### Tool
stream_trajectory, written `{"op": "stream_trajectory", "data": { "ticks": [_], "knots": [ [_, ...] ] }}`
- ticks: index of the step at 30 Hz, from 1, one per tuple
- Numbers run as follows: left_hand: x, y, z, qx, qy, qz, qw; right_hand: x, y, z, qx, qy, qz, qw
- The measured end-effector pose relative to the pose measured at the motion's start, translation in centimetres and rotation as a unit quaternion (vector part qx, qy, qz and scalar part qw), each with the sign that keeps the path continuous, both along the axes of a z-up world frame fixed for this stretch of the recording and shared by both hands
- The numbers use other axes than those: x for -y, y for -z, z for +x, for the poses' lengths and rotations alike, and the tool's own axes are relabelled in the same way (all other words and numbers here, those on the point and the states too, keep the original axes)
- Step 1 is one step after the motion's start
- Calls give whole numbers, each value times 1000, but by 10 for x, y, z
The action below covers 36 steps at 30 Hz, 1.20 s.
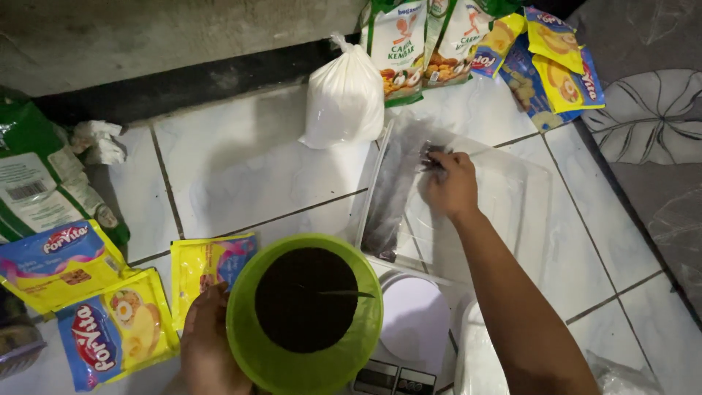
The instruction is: The person measures out a dark powder into small plastic bags by hand using a spoon and a digital scale, then seals the bags.
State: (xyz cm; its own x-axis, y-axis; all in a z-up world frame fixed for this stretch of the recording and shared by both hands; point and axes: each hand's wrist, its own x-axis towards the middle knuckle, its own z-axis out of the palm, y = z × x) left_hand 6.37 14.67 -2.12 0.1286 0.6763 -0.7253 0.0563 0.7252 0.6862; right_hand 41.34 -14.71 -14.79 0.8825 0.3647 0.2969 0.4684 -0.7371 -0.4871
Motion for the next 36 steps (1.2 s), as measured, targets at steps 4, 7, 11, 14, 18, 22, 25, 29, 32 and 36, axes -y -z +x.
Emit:
{"op": "stream_trajectory", "data": {
  "ticks": [4,7,11,14,18,22,25,29,32,36],
  "knots": [
    [3,-24,5,-67,60,35,995,13,-7,-9,-33,-28,24,999],
    [-2,-26,0,-113,187,112,969,27,-40,-40,-37,5,41,998],
    [-3,-5,-6,-138,357,320,867,76,-89,-106,-33,41,41,998],
    [9,-30,4,125,37,7,991,118,-125,-162,-19,88,38,995],
    [1,5,-6,17,123,161,979,166,-172,-247,-108,204,15,973],
    [-5,19,-8,124,-37,34,991,215,-167,-313,-241,309,-78,917],
    [3,8,-23,144,-46,-5,988,234,-142,-357,-296,324,-61,896],
    [27,-10,-65,38,80,153,984,257,-107,-358,-410,262,-172,856],
    [42,9,-91,-214,295,505,782,242,-121,-347,-414,254,-182,855],
    [95,-50,-134,-38,297,381,875,248,-102,-329,-418,292,-186,840]
  ]
}}
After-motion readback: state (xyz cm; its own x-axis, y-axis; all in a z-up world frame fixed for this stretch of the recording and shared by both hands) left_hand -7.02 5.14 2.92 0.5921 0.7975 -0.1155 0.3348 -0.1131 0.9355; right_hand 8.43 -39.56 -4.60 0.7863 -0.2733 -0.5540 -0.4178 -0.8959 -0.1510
